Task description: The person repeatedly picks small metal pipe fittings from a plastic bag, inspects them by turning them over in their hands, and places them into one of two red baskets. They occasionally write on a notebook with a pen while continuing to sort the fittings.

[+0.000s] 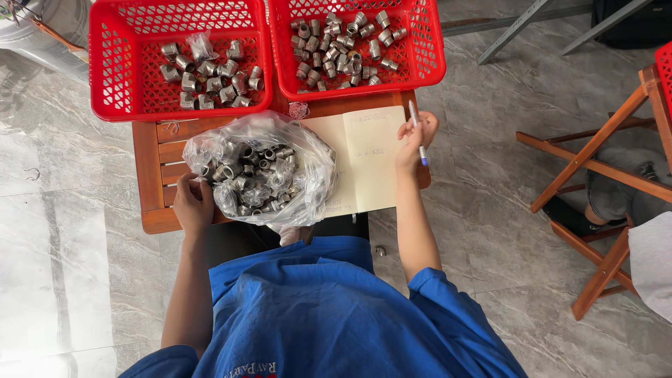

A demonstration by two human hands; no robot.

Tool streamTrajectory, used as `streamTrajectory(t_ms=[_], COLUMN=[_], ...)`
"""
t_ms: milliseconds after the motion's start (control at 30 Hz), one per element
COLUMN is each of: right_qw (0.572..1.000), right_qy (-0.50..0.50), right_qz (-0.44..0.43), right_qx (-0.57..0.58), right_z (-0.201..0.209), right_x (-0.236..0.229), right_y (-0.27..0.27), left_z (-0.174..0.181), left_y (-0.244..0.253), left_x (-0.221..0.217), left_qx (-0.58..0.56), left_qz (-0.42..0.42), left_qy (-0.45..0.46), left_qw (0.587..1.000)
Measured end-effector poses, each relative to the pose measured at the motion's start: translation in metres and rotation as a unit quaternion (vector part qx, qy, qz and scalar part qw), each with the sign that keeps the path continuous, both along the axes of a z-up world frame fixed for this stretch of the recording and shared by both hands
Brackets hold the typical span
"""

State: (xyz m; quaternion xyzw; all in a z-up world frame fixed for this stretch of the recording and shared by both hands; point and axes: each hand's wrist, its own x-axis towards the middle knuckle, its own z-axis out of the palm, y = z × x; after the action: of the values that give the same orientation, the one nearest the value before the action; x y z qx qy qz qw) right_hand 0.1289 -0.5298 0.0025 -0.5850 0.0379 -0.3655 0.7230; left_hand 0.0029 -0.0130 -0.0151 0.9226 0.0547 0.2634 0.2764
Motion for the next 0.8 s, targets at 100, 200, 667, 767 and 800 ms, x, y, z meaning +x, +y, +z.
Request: streamTrajectory(t_ms=[100,200,667,767,800], right_qw=[1.0,1.0,0.998,1.0,1.0], right_qy=[0.011,0.027,0.029,0.003,-0.004], right_qz=[-0.009,-0.002,0.017,0.019,0.02], right_qx=[-0.013,-0.014,-0.047,-0.023,-0.005], right_z=[-0.012,-0.018,-0.032,-0.053,-0.056], right_x=[-0.003,-0.005,-0.004,-0.002,-0.001], right_y=[0.0,0.0,-0.016,-0.033,-0.037], left_z=[0.0,0.0,-0.012,-0.01,-0.009], left_y=[0.0,-0.001,0.006,0.007,0.007], left_x=[0.002,0.0,0.0,0.0,0.0], left_qx=[0.004,0.016,-0.025,-0.035,-0.04], left_qz=[0.001,0.012,-0.005,-0.008,-0.008], left_qy=[-0.009,-0.01,-0.007,-0.005,-0.004], left_qw=[1.0,1.0,1.0,0.999,0.999])
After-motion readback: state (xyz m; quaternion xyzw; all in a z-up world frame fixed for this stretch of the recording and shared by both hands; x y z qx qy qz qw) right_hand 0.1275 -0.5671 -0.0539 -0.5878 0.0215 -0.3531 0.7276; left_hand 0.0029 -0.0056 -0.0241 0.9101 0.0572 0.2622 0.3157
